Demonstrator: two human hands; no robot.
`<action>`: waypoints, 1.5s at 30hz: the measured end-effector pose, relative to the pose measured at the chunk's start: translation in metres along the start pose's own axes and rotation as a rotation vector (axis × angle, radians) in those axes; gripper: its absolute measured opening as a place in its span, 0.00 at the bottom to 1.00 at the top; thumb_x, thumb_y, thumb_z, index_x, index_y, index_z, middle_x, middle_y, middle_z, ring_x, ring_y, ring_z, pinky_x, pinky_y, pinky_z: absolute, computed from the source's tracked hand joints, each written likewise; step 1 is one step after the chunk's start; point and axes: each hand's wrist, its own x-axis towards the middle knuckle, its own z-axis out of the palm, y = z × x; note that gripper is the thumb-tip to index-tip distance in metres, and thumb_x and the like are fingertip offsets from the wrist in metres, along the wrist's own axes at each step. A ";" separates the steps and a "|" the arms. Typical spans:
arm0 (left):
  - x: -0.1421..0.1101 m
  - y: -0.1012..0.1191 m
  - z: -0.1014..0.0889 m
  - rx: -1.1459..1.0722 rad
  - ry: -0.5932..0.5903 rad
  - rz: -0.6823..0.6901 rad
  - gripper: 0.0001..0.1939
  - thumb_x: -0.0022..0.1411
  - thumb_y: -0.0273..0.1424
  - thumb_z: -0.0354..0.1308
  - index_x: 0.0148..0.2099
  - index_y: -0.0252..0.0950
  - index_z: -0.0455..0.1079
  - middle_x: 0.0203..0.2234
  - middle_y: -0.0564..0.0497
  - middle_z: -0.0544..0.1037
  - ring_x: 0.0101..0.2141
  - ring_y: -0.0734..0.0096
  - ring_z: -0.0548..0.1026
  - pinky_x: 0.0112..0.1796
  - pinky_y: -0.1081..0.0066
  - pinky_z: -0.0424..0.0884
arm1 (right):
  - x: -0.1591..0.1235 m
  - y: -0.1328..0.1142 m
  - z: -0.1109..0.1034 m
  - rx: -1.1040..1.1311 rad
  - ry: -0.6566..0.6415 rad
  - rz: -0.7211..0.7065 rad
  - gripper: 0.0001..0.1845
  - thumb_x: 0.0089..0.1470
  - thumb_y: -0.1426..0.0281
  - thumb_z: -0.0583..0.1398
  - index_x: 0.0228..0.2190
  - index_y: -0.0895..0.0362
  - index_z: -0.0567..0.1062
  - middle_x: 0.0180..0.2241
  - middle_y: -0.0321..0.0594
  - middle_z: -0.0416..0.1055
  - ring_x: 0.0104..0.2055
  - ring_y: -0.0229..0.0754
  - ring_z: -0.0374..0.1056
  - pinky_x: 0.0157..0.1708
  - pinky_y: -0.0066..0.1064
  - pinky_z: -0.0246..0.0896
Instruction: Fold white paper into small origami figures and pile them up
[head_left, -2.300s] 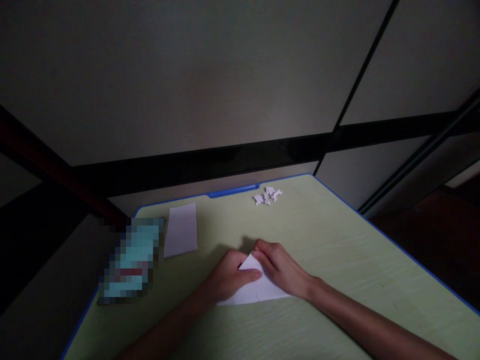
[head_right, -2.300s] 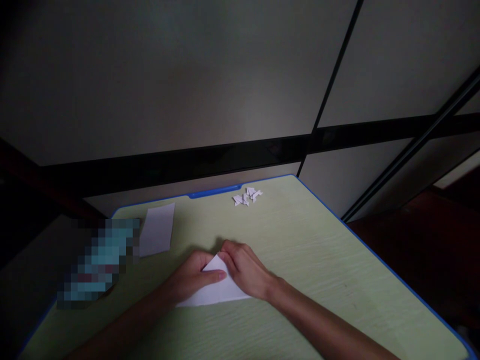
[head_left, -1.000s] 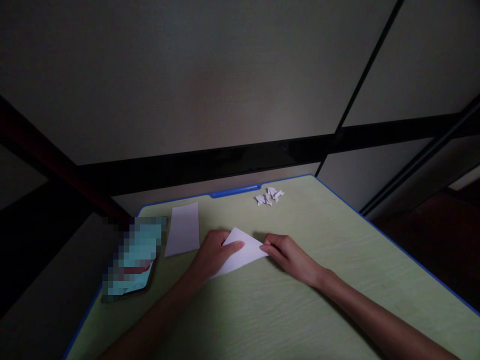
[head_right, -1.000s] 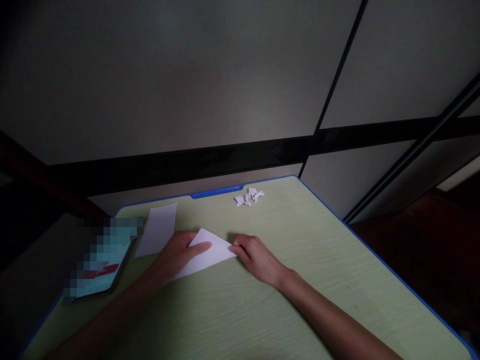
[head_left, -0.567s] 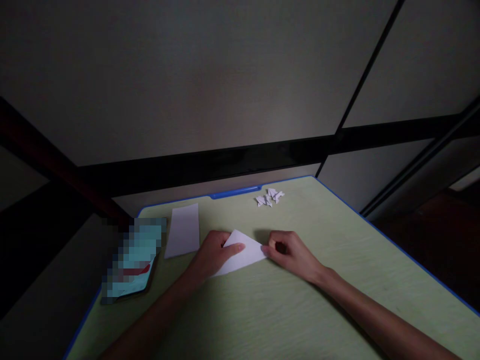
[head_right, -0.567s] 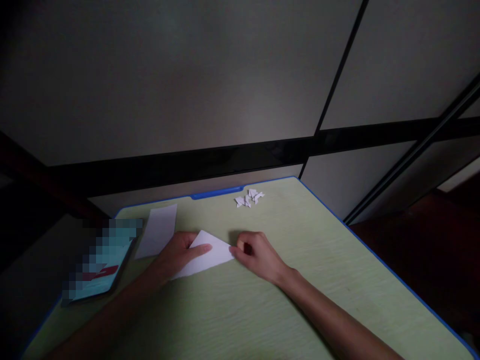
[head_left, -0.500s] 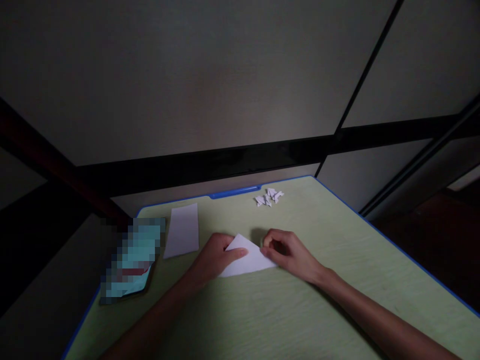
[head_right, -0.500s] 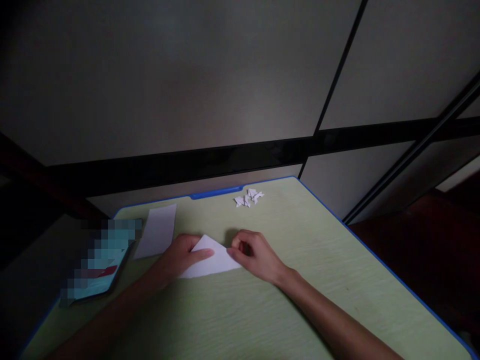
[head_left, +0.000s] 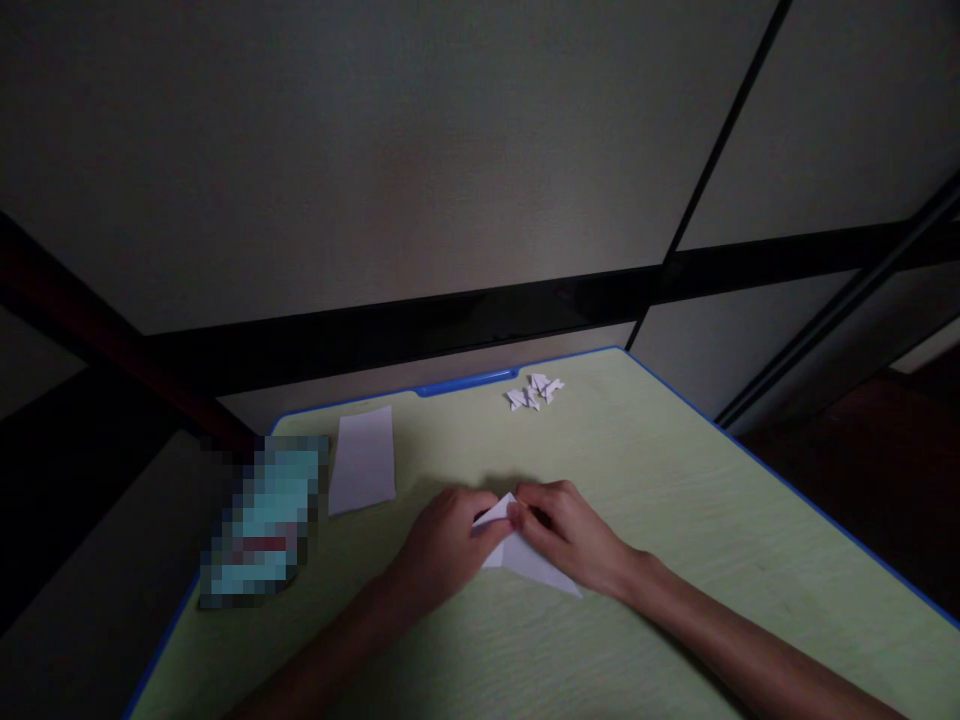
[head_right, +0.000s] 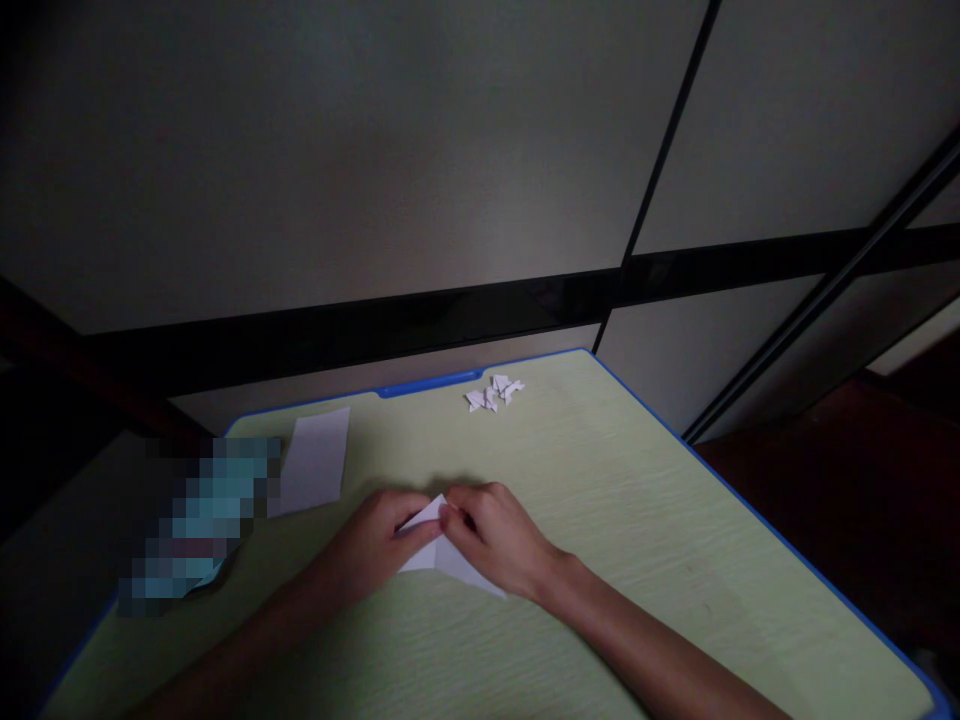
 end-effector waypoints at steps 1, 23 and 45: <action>-0.001 0.002 -0.002 0.050 0.032 0.010 0.14 0.52 0.34 0.46 0.20 0.33 0.65 0.15 0.55 0.64 0.20 0.76 0.60 0.20 0.77 0.50 | 0.000 0.000 0.001 0.002 0.026 0.016 0.14 0.50 0.74 0.47 0.15 0.59 0.59 0.14 0.30 0.51 0.17 0.30 0.48 0.16 0.22 0.41; -0.006 0.021 0.000 -0.463 -0.002 -0.004 0.22 0.52 0.27 0.48 0.52 0.36 0.58 0.36 0.48 0.68 0.34 0.71 0.67 0.35 0.74 0.63 | 0.008 0.006 0.008 0.824 0.213 0.356 0.12 0.44 0.65 0.52 0.17 0.60 0.63 0.12 0.29 0.54 0.13 0.29 0.48 0.12 0.21 0.43; -0.001 0.020 0.008 -0.729 -0.227 -0.197 0.12 0.46 0.35 0.51 0.19 0.32 0.60 0.11 0.56 0.64 0.13 0.82 0.61 0.16 0.79 0.58 | 0.004 0.001 0.001 0.666 0.221 0.319 0.17 0.47 0.59 0.50 0.16 0.58 0.58 0.13 0.29 0.53 0.14 0.28 0.51 0.12 0.20 0.45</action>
